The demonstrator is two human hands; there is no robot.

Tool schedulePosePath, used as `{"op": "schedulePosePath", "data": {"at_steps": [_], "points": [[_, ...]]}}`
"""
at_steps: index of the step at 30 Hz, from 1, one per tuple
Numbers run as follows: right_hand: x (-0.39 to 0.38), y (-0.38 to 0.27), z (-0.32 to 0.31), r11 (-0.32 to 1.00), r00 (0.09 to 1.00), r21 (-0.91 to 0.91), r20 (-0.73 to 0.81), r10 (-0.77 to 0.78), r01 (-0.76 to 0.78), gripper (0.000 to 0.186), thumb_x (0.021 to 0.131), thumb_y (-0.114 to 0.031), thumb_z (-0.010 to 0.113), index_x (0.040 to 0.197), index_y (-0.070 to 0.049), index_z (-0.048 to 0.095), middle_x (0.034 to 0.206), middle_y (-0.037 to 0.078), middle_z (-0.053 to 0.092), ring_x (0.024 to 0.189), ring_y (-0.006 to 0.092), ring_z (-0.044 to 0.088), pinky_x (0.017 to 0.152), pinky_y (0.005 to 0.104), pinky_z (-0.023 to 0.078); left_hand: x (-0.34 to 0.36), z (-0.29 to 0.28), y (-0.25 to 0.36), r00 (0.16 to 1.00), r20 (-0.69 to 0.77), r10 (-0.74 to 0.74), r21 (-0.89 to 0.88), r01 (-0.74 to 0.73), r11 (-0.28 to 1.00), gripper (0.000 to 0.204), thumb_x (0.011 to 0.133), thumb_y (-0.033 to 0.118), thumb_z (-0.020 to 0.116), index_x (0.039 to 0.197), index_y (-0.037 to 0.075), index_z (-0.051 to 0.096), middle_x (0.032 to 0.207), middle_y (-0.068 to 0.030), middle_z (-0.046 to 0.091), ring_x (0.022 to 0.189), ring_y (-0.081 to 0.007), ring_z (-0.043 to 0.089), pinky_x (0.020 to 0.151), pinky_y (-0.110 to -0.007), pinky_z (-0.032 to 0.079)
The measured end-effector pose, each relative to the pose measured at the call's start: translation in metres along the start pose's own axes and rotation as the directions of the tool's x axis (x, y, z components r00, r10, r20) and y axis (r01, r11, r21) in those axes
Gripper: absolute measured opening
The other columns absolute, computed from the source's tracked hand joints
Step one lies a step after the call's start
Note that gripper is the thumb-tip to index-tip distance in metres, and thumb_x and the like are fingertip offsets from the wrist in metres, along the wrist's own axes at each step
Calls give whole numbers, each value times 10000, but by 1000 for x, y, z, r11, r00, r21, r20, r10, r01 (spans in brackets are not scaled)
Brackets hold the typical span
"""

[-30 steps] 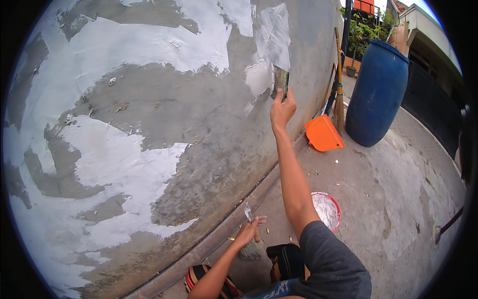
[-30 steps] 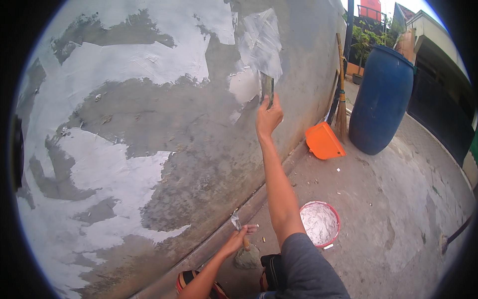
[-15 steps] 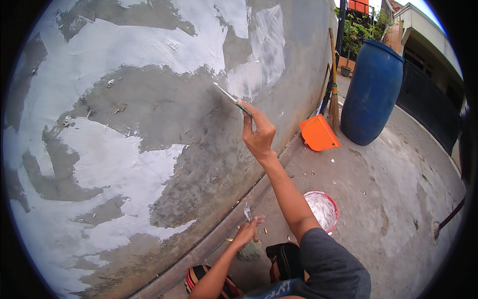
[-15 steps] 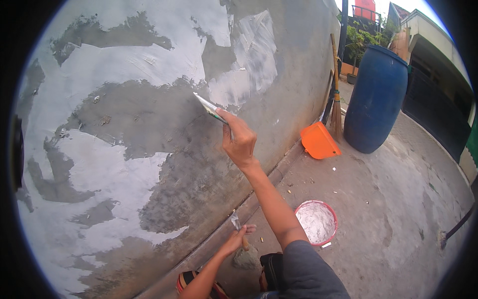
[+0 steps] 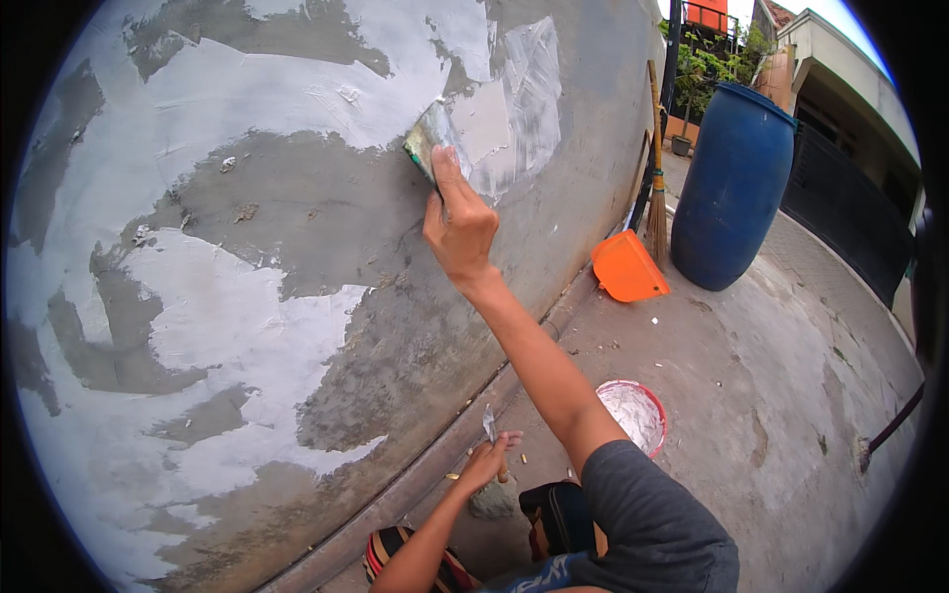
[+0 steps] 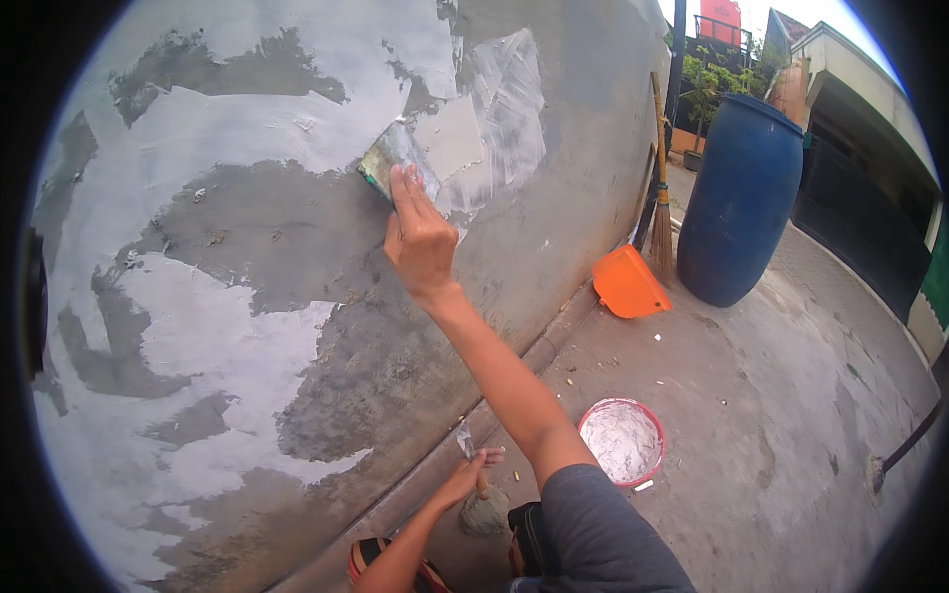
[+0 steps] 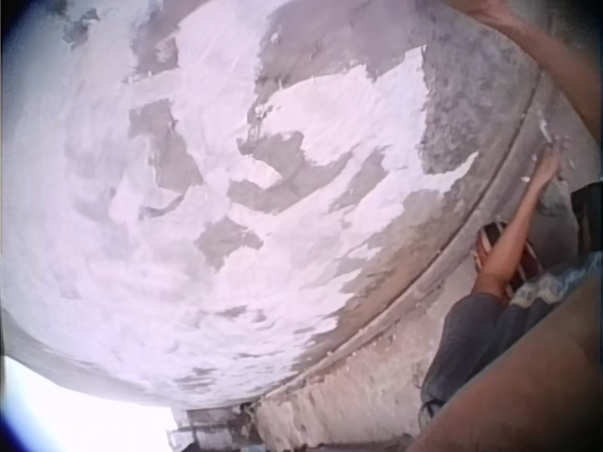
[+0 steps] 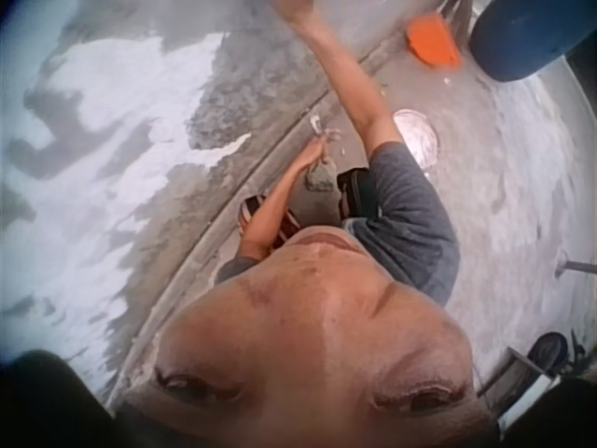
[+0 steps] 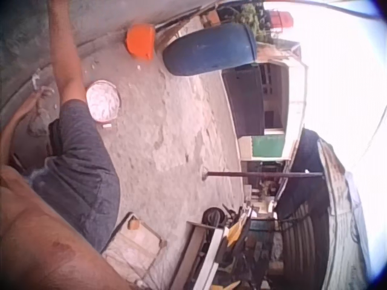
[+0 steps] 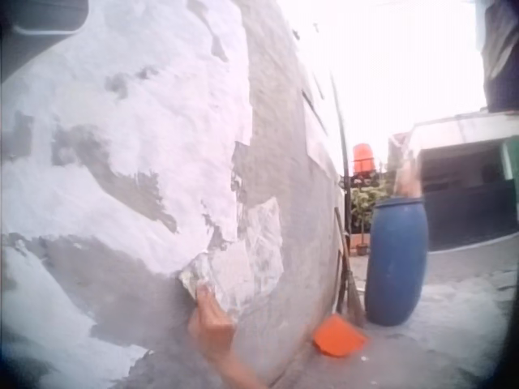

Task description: The person applies white plaster to a concrete wall using a small trowel and a larger flat tool. They scoop plaster from a red bowl, spread it onto the wall, and smooth the surface in repeated strokes.

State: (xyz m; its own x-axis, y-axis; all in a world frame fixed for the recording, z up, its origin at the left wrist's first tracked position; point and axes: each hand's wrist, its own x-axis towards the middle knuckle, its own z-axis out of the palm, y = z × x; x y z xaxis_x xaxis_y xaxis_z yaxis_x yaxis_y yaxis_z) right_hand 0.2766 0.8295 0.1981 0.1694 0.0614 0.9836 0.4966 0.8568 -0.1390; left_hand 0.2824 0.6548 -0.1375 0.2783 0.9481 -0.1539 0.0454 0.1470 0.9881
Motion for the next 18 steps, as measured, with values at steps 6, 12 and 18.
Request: {"op": "schedulePosePath", "data": {"at_steps": [6, 12, 18], "points": [[15, 18, -63, 919, 947, 228, 49, 319, -322, 253, 903, -45, 576, 1132, 35, 647, 860, 170, 701, 696, 233, 665, 639, 305, 509, -5, 4, 10, 999, 12, -31, 43, 31, 999, 551, 1061, 396, 237, 1295, 2, 543, 1248, -130, 602, 1176, -242, 547, 1055, -364, 380], [28, 99, -40, 813, 805, 8, -134, 578, -583, 179, 875, -90, 588, 971, 30, 678, 645, 163, 620, 520, 225, 528, 557, 372, 423, -6, 1, 9, 1000, 2, 8, 58, -8, 998, 542, 1057, 405, 254, 1271, 16, 564, 1240, -136, 606, 1174, -248, 552, 1042, -373, 392], [41, 65, -19, 851, 845, 20, -109, 524, -525, 183, 860, -106, 596, 967, 11, 688, 610, 167, 600, 501, 255, 515, 547, 383, 416, -10, -1, 10, 1000, 2, 12, 34, -12, 999, 559, 1051, 430, 248, 1267, 26, 569, 1208, -144, 621, 1175, -255, 552, 1041, -381, 388]]}}
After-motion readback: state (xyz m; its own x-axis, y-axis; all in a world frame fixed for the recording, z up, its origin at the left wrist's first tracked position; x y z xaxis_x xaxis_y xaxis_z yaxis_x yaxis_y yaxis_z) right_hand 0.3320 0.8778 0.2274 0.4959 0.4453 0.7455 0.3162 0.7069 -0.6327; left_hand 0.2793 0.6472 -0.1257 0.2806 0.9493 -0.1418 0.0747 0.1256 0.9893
